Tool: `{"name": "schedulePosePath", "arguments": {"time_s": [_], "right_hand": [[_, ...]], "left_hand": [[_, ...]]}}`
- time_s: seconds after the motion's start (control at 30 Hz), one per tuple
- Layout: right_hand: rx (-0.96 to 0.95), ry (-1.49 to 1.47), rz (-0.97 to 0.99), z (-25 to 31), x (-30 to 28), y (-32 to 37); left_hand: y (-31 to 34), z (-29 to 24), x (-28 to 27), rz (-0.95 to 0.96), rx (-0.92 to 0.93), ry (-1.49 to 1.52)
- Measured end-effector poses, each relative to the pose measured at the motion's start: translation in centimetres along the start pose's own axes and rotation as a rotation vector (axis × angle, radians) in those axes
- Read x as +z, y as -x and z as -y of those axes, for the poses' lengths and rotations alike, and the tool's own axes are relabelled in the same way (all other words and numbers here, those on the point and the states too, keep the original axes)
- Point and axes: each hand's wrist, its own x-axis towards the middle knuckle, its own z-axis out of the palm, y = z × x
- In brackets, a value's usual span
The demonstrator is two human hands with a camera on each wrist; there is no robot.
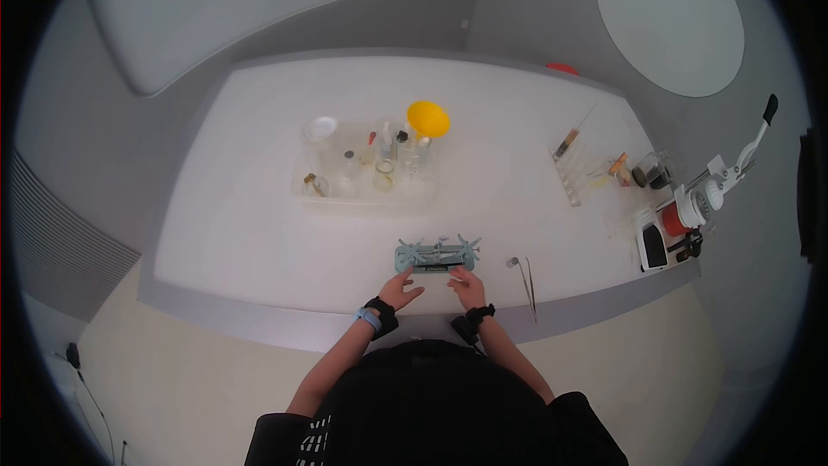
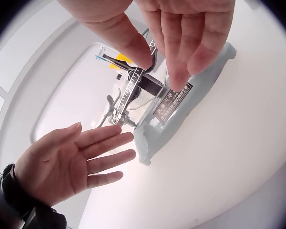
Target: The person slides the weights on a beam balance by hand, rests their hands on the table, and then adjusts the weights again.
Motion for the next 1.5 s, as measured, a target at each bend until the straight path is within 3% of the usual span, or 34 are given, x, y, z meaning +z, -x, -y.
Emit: {"name": "schedulePosePath", "arguments": {"time_s": [0.17,0.37,0.47,0.67,0.77,0.83,1.03,1.5], "right_hand": [[0.036,-0.086,0.114,0.5,0.4,0.4],[0.136,-0.038,0.069,1.8,0.5,0.3],[0.301,-0.082,0.072,2.1,0.4,-0.4],[0.422,-0.185,0.068,2.5,0.6,-1.5],[0.462,-0.251,0.057,3.0,0.7,-1.6],[0.477,-0.284,0.068,2.9,0.6,-1.6],[0.494,-0.346,0.086,2.5,0.6,-1.8],[0.476,-0.365,0.042,2.7,0.7,-1.9]], "left_hand": [[0.0,0.3,0.3,-0.024,0.015,-0.009],[-0.4,0.9,0.4,-0.119,0.035,0.053],[-1.0,0.9,0.3,-0.156,-0.003,0.094],[-3.4,1.9,0.3,-0.201,-0.093,0.034],[-4.1,2.3,0.3,-0.098,-0.210,0.123],[-4.4,2.4,0.5,-0.049,-0.231,0.364],[-3.7,-0.1,-0.1,-0.061,-0.361,0.459],[-4.4,0.7,0.0,0.011,-0.487,0.448]]}}
